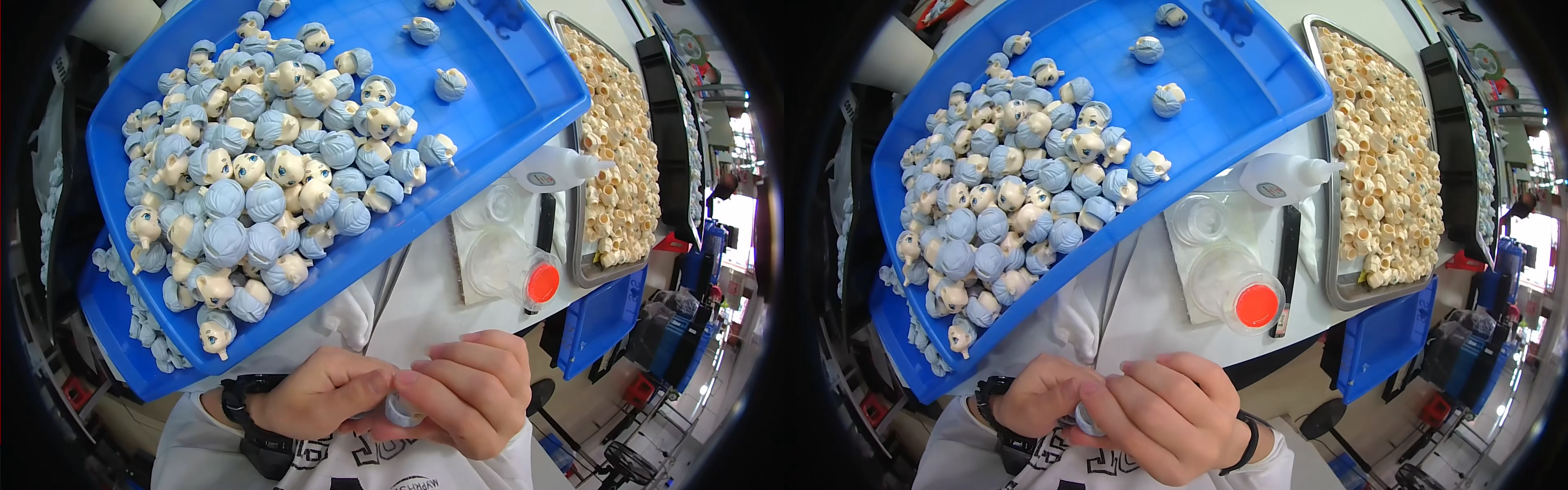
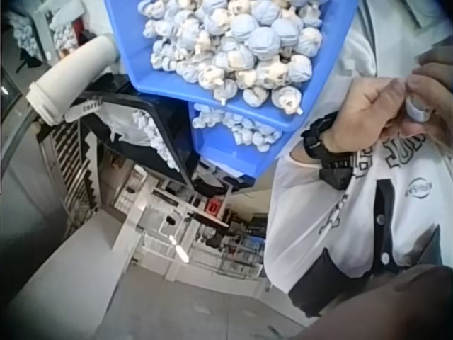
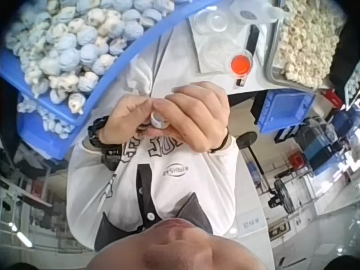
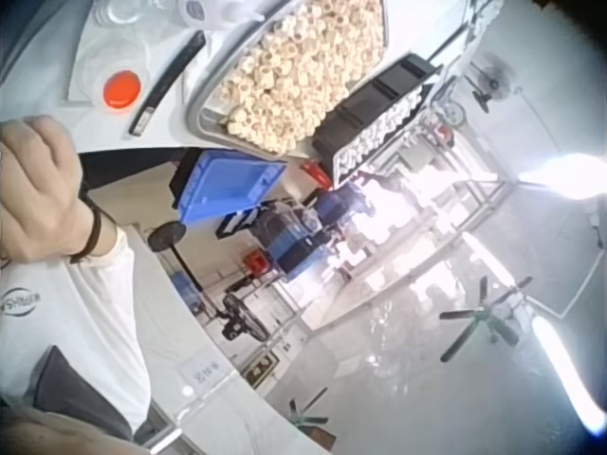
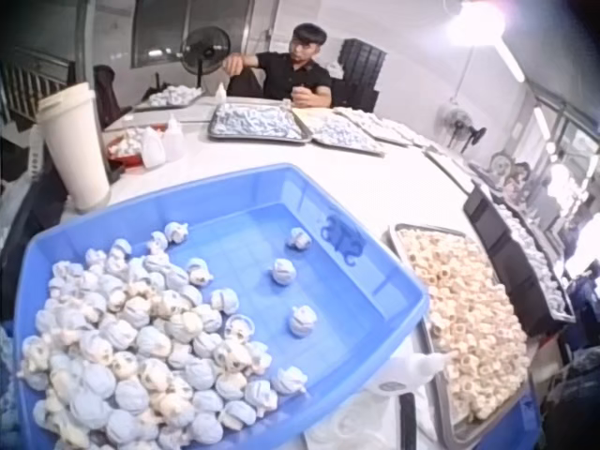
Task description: The person repeatedly picks up small doll heads and cone-shaped bodies from trays. They apply a substance from a small container to the base of the cone and attach the head to the body. The assembled dolls are placed back onto a tray.
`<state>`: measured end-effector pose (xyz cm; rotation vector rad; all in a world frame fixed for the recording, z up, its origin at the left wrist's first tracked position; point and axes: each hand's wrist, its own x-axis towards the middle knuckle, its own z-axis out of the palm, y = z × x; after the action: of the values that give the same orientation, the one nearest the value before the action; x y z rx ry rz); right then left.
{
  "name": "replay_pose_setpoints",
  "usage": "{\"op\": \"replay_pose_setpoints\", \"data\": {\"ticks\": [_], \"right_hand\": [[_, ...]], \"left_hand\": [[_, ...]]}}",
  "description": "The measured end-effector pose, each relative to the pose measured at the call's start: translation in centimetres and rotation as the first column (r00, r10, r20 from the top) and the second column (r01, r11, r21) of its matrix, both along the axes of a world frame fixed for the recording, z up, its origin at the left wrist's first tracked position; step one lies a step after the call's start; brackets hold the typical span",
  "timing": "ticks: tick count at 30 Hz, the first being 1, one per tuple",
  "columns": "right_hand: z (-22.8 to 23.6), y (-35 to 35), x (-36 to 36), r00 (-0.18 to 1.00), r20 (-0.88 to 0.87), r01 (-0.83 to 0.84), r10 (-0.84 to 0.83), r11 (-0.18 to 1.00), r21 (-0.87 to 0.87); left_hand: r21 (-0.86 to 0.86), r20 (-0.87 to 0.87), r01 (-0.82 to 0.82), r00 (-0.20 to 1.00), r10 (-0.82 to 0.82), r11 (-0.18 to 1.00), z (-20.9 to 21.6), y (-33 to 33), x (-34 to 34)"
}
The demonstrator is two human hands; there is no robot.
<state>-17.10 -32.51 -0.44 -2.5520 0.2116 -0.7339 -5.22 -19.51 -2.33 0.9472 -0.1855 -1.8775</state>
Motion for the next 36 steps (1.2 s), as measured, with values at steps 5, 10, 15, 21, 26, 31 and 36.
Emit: {"op": "replay_pose_setpoints", "data": {"ticks": [5, 10, 15, 21, 26, 31, 36], "right_hand": [[0.5, -0.4, -0.1, 0.998, -0.064, 0.002, -0.009, 0.995, -0.097], [-0.1, -1.1, -0.7, 0.997, -0.035, -0.067, 0.067, 0.998, 0.021], [-0.8, -1.0, -0.4, 0.999, 0.033, -0.029, 0.024, 0.987, 0.155], [-0.8, -1.1, -0.8, 0.998, 0.019, -0.057, 0.054, 0.975, 0.216], [-0.2, -1.1, -1.1, 0.992, -0.075, -0.075, 0.103, 0.949, 0.307], [-0.3, -0.7, -0.6, 0.997, 0.037, -0.069, 0.063, 0.979, 0.19], [-0.8, -0.4, -0.3, 0.989, 0.083, -0.133, 0.12, 0.976, 0.174]], "left_hand": [[-0.217, 0.119, 0.016, 0.993, 0.01, 0.976, -0.7, -0.1, 0.1], [-0.328, 0.161, -0.031, 0.983, 0.089, 0.944, -1.4, -0.5, -0.5], [-0.149, -0.043, -0.051, 0.998, 0.045, 0.988, -0.1, -0.4, -0.2], [-0.226, -0.04, 0.006, 0.999, -0.016, 0.974, -0.5, -0.5, -0.3], [-0.183, -0.045, -0.001, 0.999, -0.007, 0.983, -0.3, -0.7, -0.3], [-0.206, -0.033, 0.062, 0.997, -0.071, 0.976, -0.3, -0.8, -0.4], [-0.378, -0.009, -0.261, 0.96, 0.279, 0.888, -0.8, 0.6, -1.3]]}}
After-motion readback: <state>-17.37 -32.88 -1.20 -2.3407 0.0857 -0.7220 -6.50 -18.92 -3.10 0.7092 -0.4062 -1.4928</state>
